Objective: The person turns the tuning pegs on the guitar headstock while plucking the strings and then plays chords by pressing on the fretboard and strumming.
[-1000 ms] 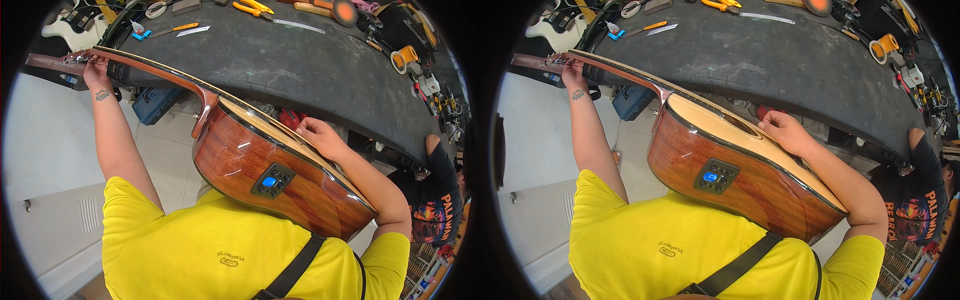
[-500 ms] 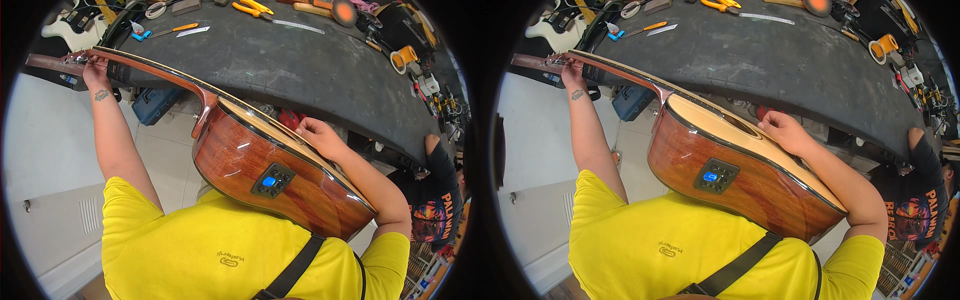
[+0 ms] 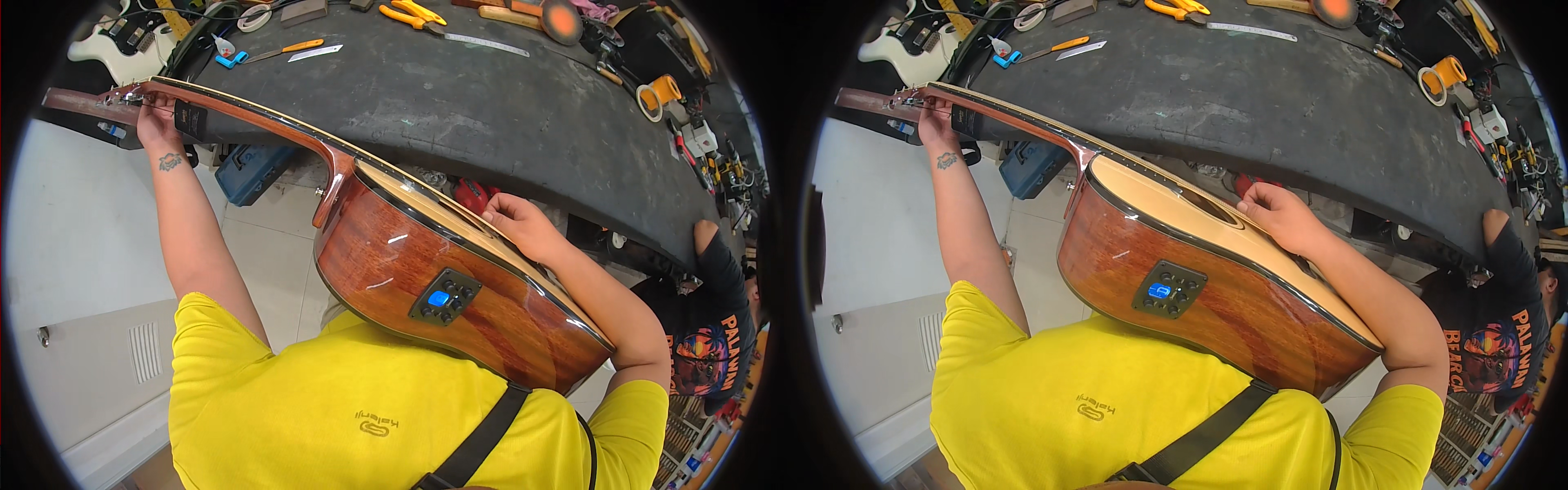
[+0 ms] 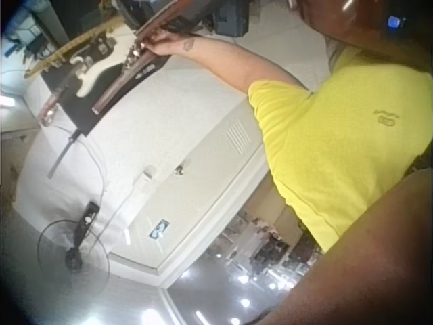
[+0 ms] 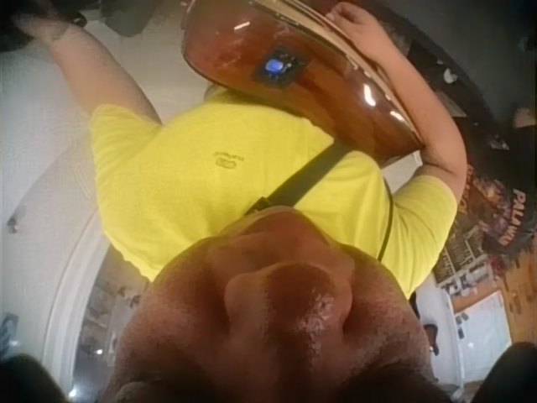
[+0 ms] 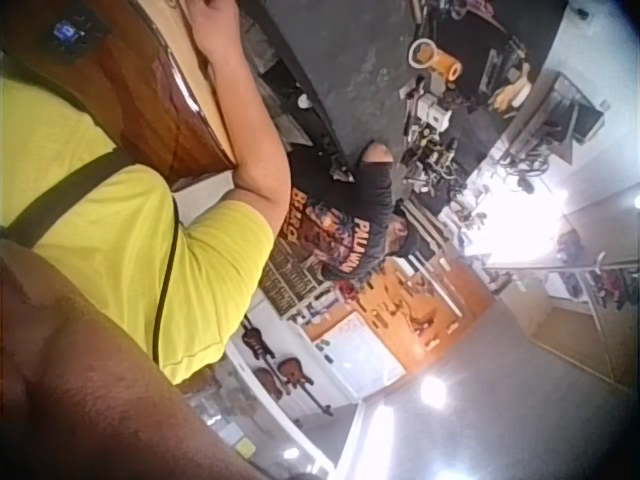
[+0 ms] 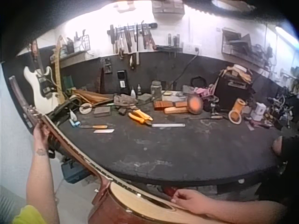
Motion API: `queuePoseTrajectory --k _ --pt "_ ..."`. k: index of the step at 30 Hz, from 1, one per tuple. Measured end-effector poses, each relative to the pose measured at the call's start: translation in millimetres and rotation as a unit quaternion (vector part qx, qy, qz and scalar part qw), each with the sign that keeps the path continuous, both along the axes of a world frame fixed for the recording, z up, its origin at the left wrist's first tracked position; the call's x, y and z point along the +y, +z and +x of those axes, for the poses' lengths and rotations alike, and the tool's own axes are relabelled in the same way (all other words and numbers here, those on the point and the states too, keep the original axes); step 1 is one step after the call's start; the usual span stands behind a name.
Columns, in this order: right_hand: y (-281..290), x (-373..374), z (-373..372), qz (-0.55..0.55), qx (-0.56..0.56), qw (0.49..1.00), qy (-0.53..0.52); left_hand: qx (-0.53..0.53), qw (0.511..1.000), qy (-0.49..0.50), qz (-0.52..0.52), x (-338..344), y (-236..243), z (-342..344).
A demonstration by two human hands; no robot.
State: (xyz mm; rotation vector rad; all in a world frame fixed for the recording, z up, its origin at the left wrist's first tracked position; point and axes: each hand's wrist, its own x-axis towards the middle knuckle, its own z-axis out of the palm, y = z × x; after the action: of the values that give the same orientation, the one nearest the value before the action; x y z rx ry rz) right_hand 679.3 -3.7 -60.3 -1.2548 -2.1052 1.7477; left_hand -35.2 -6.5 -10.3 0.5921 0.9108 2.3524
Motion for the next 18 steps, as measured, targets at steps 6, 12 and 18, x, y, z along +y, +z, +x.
queuePoseTrajectory --k 6,12,18 --pt "4 -1 -5 -0.018 -0.025 0.999 0.017 0.209 0.95 0.188 -0.135 -32 19 46" --pt "-10 -2 0 0.008 0.027 1.0 -0.01 0.25 0.908 0.284 -0.181 -24 25 64" --pt "-9 -3 -2 0.011 0.028 1.0 -0.005 0.267 0.907 0.267 -0.185 -33 22 44"
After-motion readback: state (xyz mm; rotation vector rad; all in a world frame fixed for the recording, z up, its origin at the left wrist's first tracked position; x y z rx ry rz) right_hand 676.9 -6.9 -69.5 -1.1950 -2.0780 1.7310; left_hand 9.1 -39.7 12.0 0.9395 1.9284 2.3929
